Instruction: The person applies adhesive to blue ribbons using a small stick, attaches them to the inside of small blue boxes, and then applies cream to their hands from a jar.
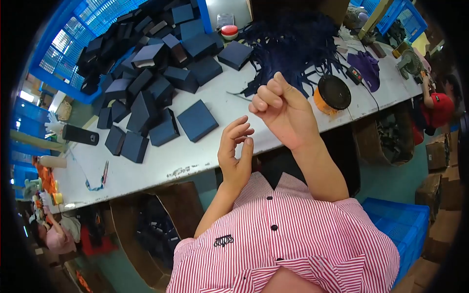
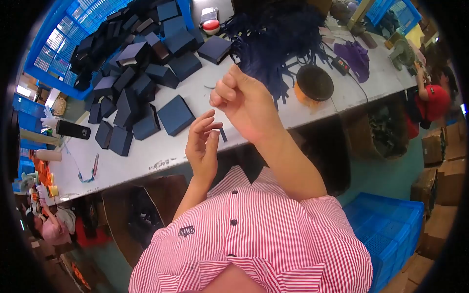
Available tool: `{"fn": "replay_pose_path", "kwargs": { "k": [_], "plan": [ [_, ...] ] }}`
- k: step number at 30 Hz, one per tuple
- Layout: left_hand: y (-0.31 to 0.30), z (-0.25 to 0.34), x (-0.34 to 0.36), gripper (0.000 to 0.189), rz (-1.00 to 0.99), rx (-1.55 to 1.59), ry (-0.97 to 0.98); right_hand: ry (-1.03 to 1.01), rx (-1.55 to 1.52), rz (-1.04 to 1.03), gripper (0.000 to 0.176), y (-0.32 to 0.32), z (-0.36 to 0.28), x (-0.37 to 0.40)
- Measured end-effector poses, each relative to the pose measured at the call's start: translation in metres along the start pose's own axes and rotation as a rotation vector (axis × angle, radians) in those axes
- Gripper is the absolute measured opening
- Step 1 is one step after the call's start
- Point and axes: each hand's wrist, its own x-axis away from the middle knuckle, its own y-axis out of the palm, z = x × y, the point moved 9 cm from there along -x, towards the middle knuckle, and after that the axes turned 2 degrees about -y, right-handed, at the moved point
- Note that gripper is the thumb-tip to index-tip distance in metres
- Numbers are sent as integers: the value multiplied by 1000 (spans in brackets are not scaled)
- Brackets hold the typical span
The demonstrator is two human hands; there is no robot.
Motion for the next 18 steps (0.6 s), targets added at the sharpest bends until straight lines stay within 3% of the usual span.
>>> {"fn": "replay_pose_path", "kwargs": {
  "k": [5, 9, 12, 18],
  "plan": [
    [11, 7, 23, 32, -27, -45, -12, -216, 371, 169, 14, -6, -23, 36],
    [25, 3, 44, 29, -73, -70, -36, -373, 298, 49, 11, -3, -42, 67],
    [33, 1, 57, 22, -143, -71, -8, -314, 243, -175, 17, -26, -51, 93],
    [51, -6, 70, 16, -241, -117, -36, -431, 324, 424, 14, -62, -67, 155]
  ]
}}
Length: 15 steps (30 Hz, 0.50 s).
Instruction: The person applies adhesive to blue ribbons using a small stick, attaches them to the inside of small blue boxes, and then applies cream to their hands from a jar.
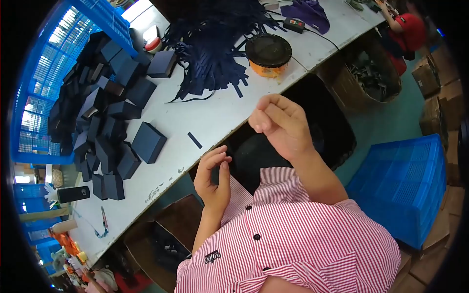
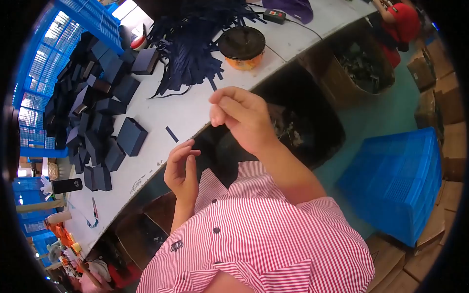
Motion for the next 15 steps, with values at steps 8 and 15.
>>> {"fn": "replay_pose_path", "kwargs": {
  "k": [8, 15],
  "plan": [
    [22, -8, -1, 15, -101, -20, -29, -111, -244, -155, 19, -89, -26, 6],
    [29, -11, -7, 13, -145, -86, -36, -203, 248, 289, 16, -102, -51, 10]
  ]
}}
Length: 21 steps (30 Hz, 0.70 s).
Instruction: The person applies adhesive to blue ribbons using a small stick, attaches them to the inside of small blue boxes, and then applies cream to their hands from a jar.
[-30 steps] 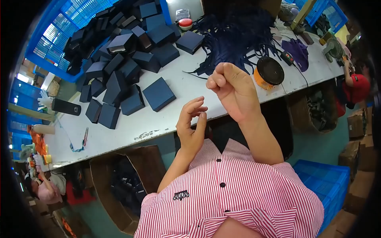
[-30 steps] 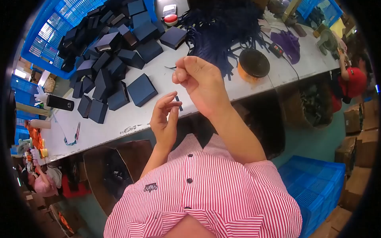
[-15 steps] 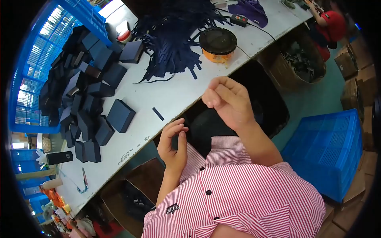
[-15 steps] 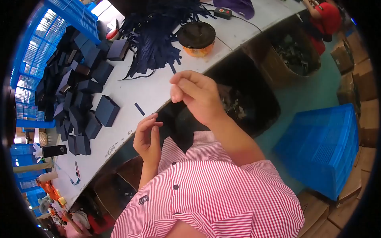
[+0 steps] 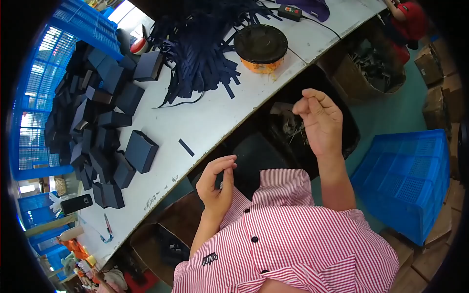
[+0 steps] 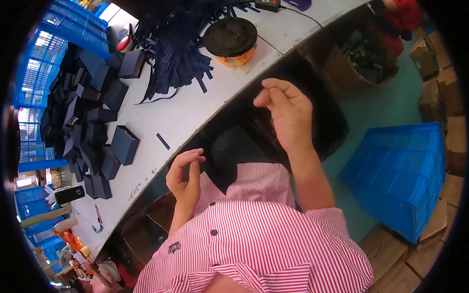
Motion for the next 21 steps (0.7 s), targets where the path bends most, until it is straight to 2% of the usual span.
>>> {"fn": "replay_pose_path", "kwargs": {
  "k": [3, 5, 7, 9, 12, 15, 16, 19, 21],
  "plan": [
    [2, -4, -3, 13, -13, -25, -9, -2, -23, -144, 16, -14, 6, -5],
    [7, -6, -8, 13, -30, -28, -23, -50, -257, -352, 16, -20, 15, -13],
    [13, -7, -12, 14, -48, -29, -28, -46, -228, -274, 19, -21, 14, -20],
    [20, -8, -19, 15, -70, -22, -21, 13, 64, 90, 26, -30, 9, -13],
    [29, -9, -27, 16, -108, -6, -7, -101, 208, 162, 28, -16, -5, -17],
    [36, -8, -35, 17, -135, 5, 10, -171, -44, -155, 20, -18, -14, -21],
    [38, -9, -36, 17, -141, 17, 11, -183, -70, -215, 11, -19, -15, -23],
    [41, -9, -35, 18, -147, 30, 20, -124, -123, -278, 16, -19, -11, -21],
    [40, -10, -34, 18, -150, 33, 25, -74, -69, -170, 24, -19, -9, -19]
  ]
}}
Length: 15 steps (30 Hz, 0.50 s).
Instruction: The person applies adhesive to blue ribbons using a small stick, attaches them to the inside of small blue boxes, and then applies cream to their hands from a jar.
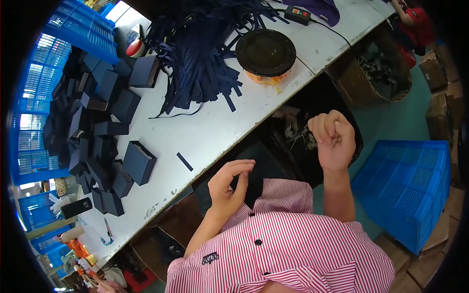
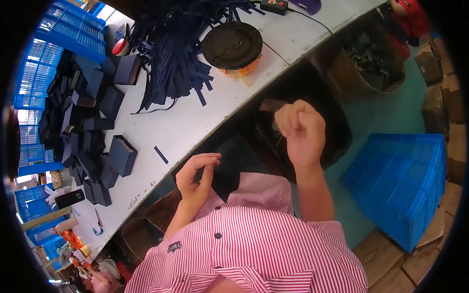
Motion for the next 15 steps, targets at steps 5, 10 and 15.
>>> {"fn": "replay_pose_path", "kwargs": {
  "k": [5, 10, 15],
  "plan": [
    [-11, -1, 10, 17, 29, 1, -13, -23, 176, 69, 38, 27, 3, 6],
    [-27, -3, 19, 16, 73, -13, -37, -31, 344, -75, 31, 26, 15, 13],
    [-37, -8, 24, 13, 107, -22, -53, 41, 439, 100, 6, 27, 12, 10]
  ]
}}
